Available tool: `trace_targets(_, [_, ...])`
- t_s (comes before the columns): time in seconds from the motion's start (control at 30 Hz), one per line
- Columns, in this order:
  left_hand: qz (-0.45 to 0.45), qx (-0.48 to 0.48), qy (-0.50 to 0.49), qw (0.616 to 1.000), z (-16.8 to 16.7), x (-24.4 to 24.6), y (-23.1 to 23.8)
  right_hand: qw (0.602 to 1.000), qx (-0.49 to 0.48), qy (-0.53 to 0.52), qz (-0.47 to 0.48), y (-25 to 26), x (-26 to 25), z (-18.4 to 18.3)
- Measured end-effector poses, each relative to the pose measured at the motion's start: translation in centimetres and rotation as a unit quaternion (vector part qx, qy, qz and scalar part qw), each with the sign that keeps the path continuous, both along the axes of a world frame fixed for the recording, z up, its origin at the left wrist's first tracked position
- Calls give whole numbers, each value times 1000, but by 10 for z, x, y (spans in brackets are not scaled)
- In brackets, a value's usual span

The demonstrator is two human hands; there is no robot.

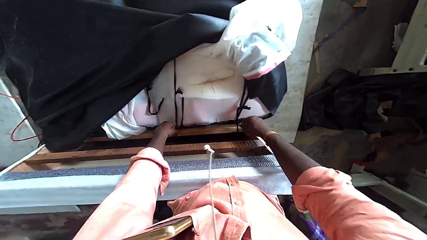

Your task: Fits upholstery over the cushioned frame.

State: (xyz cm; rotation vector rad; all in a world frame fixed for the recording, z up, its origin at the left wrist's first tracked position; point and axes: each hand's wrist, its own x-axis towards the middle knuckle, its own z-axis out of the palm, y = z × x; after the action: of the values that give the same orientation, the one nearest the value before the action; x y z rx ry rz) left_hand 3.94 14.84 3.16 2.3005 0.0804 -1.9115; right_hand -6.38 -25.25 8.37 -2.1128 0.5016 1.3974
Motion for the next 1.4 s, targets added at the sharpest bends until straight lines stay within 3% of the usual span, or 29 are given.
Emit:
trace_targets(0.13, [7,-7,-16,1000,0,9,2,995,24,-34,-90,-13,15,-4])
trace_targets(0.27, [4,14,-20,1000,11,37,-1,985,11,-93,-142,-18,42,13])
trace_targets(0.37, [93,-3,-127,988,34,66,-16,972,-9,-167,-168,-17,67,29])
trace_targets(0.47, [173,-80,-299,935,55,93,-41,952,-15,-274,-133,-4,93,34])
trace_targets(0.57, [113,-172,-401,893,69,122,-80,892,-107,-426,-104,18,126,47])
trace_targets(0.63, [84,-206,-408,885,75,140,-111,853,-194,-473,-106,19,159,57])
trace_targets(0.67, [82,-206,-402,888,78,147,-124,853,-201,-469,-113,13,176,60])
trace_targets(0.8, [44,-157,-404,900,88,162,-156,872,-54,-477,-93,-10,215,77])
trace_targets(0.9, [-17,-161,-411,897,90,170,-167,852,99,-505,-98,-7,197,118])
trace_targets(0.97, [-32,-170,-397,901,92,171,-167,865,137,-474,-85,0,162,141])
trace_targets(1.03, [-81,-209,-366,903,102,171,-159,908,111,-397,-72,-3,123,153])
trace_targets(1.13, [-198,-285,-347,871,130,158,-134,976,0,-216,-17,-26,89,151])
trace_targets(1.2, [-249,-308,-361,844,158,145,-119,984,-35,-163,65,-27,79,149])
trace_targets(1.3, [-317,-298,-342,833,184,126,-99,941,-10,-285,180,-3,70,159])
trace_targets(1.4, [-310,-339,-321,828,191,97,-77,891,70,-428,136,-2,72,155])
